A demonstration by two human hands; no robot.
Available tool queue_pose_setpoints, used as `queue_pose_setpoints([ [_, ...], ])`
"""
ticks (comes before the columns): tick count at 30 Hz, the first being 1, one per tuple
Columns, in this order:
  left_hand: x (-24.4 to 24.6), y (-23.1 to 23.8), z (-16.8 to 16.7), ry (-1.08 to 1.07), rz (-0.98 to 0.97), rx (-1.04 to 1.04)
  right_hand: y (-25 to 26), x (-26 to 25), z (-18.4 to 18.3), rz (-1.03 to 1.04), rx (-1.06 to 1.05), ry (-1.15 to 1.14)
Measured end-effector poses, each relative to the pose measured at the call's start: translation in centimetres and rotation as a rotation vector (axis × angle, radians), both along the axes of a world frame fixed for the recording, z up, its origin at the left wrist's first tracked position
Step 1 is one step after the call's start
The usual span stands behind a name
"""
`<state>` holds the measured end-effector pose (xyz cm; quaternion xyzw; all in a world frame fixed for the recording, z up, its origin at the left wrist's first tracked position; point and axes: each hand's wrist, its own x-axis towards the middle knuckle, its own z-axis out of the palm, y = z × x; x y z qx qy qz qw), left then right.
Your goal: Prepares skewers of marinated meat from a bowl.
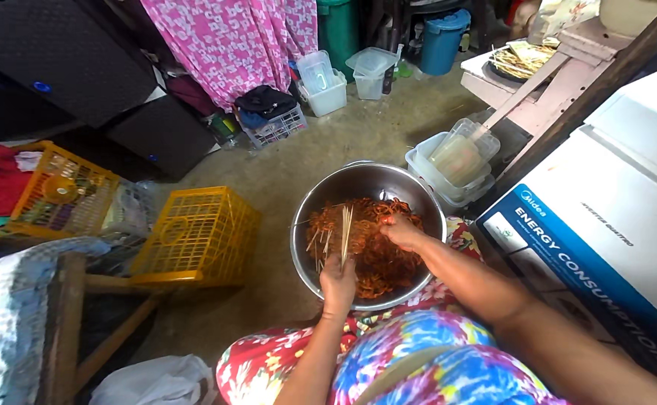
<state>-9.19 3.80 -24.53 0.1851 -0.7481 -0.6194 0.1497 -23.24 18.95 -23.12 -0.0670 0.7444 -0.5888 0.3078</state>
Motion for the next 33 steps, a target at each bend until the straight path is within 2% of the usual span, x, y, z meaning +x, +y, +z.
queue_pose_setpoints([
  [4,0.0,0.0,-0.1,0.010,-0.004,0.003,0.1,-0.2,-0.5,0.010,0.007,0.014],
  [8,0.0,0.1,-0.1,0.027,0.062,0.018,0.5,-0.5,-1.3,0.265,0.243,0.021],
  [10,0.0,0.0,-0.1,0.032,0.079,0.002,0.5,-0.4,-1.4,0.323,0.230,0.037],
  [12,0.0,0.1,-0.2,0.045,0.065,-0.005,0.4,-0.1,-1.2,0.210,0.031,-0.026],
  [15,0.1,0.0,-0.5,0.052,-0.023,-0.016,0.1,0.0,0.4,-0.062,-0.274,-0.284],
  [19,0.2,0.0,-0.4,0.028,-0.117,-0.027,0.3,-0.5,0.3,-0.212,-0.467,-0.357],
  [23,0.2,0.0,-0.2,0.019,-0.081,-0.014,0.3,-0.6,0.2,-0.246,-0.498,-0.341],
  [33,0.1,-0.2,-0.5,0.017,-0.100,-0.005,-0.2,-0.1,0.0,-0.212,-0.328,-0.157],
])
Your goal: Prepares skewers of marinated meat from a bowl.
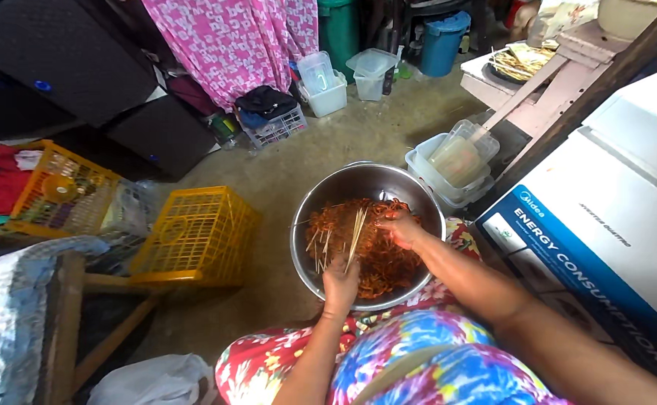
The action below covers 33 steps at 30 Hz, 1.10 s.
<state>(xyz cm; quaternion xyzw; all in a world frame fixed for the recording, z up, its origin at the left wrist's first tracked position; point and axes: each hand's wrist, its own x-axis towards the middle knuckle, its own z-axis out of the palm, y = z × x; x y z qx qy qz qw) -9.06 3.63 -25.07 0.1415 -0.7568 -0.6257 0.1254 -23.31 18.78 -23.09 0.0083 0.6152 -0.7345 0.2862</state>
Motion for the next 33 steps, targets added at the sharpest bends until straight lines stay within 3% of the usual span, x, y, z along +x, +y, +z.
queue_pose_setpoints([
  [6,-0.05,0.12,0.22,-0.022,0.016,-0.006,-0.10,-0.01,0.17,-0.003,-0.035,-0.090],
  [13,-0.05,0.13,0.22,-0.029,0.015,0.001,0.28,-0.16,-0.07,0.029,0.035,0.048],
  [25,-0.03,0.13,0.41,-0.046,0.011,-0.032,-0.16,0.12,0.31,-0.071,-0.093,-0.154],
  [33,0.00,0.21,0.48,-0.049,0.006,-0.037,-0.32,0.07,-0.11,-0.007,0.024,-0.084],
])
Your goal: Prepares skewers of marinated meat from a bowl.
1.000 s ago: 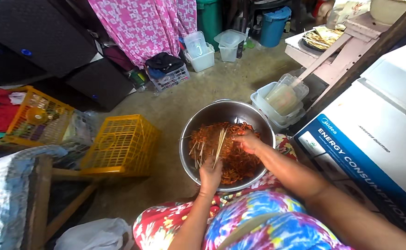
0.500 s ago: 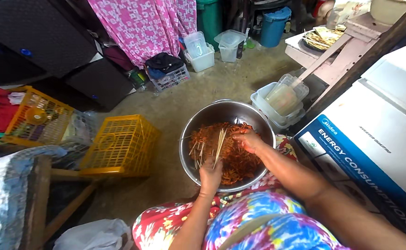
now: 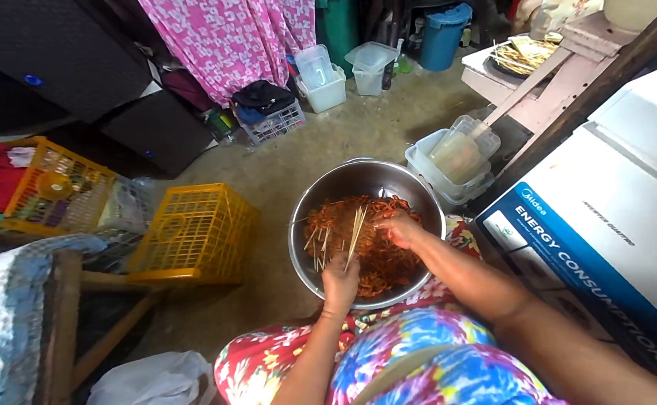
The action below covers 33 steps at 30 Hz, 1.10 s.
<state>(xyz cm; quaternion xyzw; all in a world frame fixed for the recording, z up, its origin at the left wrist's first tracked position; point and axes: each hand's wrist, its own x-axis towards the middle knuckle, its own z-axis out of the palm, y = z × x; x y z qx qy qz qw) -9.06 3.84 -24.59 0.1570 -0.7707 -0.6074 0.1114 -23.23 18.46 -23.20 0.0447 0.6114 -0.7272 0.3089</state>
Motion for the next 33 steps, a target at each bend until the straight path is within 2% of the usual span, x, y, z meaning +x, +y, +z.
queue_pose_setpoints([
  [5,-0.3,0.0,0.4,-0.024,0.064,-0.072,0.2,-0.1,0.1,0.023,-0.028,0.016],
  [11,-2.4,-3.7,4.8,-0.133,0.169,-0.435,1.2,-1.4,-1.6,-0.033,0.313,0.244],
  [13,-2.6,-5.2,5.9,-0.221,0.224,-0.587,1.2,-1.5,-1.6,0.032,0.403,0.266],
  [16,-1.6,-6.0,6.5,-0.219,0.292,-0.685,1.2,-1.7,-1.5,0.299,0.620,0.364],
  [19,-0.2,-4.2,5.9,-0.127,0.251,-0.610,0.5,-1.0,-1.2,0.654,0.879,0.460],
  [21,0.0,-2.9,4.6,-0.087,0.144,-0.408,-0.1,-0.1,-1.0,0.871,1.047,0.488],
  [23,-0.2,-1.7,2.7,-0.078,0.033,-0.173,-0.4,0.5,-0.5,0.949,1.115,0.505],
  [25,-0.4,-0.7,0.9,-0.088,-0.028,-0.033,0.2,0.0,-0.4,0.866,1.016,0.546],
  [27,-0.5,-0.4,-0.2,-0.110,-0.063,0.003,1.0,-0.9,-0.8,0.650,0.784,0.534],
  [30,-0.7,-0.7,-0.6,-0.091,-0.051,0.078,0.9,-1.2,-1.1,0.282,0.354,0.327],
  [33,-0.6,-0.8,-0.4,-0.062,-0.028,0.129,0.5,-1.1,-1.0,0.134,0.097,0.159],
])
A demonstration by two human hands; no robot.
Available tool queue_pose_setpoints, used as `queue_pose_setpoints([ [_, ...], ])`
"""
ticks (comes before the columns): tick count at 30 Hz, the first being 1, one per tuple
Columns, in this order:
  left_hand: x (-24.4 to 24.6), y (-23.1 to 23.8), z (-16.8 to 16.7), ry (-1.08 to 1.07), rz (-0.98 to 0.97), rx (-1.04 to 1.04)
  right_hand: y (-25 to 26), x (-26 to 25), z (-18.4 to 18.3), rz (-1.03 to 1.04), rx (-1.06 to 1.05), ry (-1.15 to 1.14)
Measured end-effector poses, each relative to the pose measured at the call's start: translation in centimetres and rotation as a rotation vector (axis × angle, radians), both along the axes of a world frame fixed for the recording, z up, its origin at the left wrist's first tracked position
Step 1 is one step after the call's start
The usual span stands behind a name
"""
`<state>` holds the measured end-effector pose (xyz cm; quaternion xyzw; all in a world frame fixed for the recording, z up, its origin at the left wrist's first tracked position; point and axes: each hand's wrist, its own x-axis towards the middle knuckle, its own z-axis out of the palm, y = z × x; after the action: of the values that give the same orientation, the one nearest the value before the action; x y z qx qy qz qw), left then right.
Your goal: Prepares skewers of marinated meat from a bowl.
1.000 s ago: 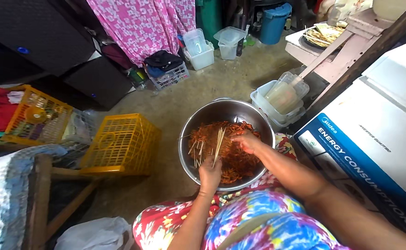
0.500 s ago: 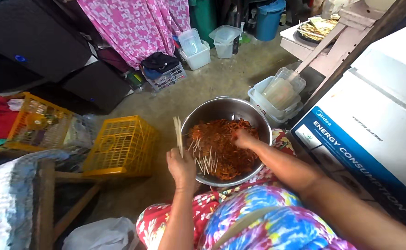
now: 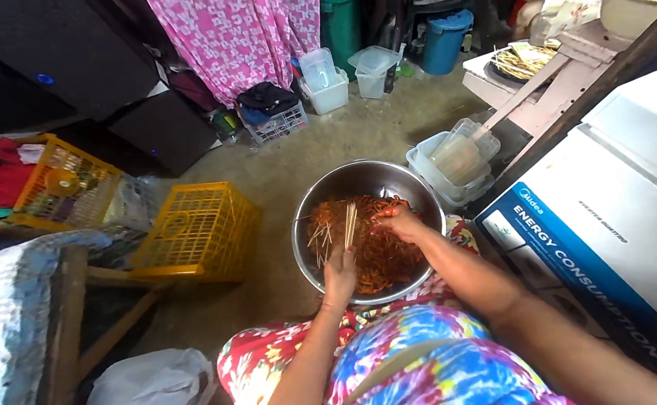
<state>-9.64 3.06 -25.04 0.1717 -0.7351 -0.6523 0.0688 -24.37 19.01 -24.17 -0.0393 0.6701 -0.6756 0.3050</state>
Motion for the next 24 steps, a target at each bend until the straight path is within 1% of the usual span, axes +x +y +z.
queue_pose_setpoints([
  [4,0.2,0.2,0.1,0.048,-0.008,-0.040,0.0,0.3,0.8,-0.064,-0.135,-0.136],
  [7,0.4,0.2,0.0,0.075,-0.022,-0.133,0.0,0.4,1.0,-0.117,-0.231,-0.233],
  [10,0.4,0.3,-0.1,0.088,-0.014,-0.149,-0.2,0.5,1.2,-0.166,-0.282,-0.296],
  [16,0.4,0.4,0.1,0.035,-0.006,-0.145,-0.2,0.5,1.4,-0.181,-0.310,-0.331],
  [24,0.2,0.6,0.2,0.011,0.036,-0.134,-0.5,1.0,1.4,-0.157,-0.249,-0.255],
])
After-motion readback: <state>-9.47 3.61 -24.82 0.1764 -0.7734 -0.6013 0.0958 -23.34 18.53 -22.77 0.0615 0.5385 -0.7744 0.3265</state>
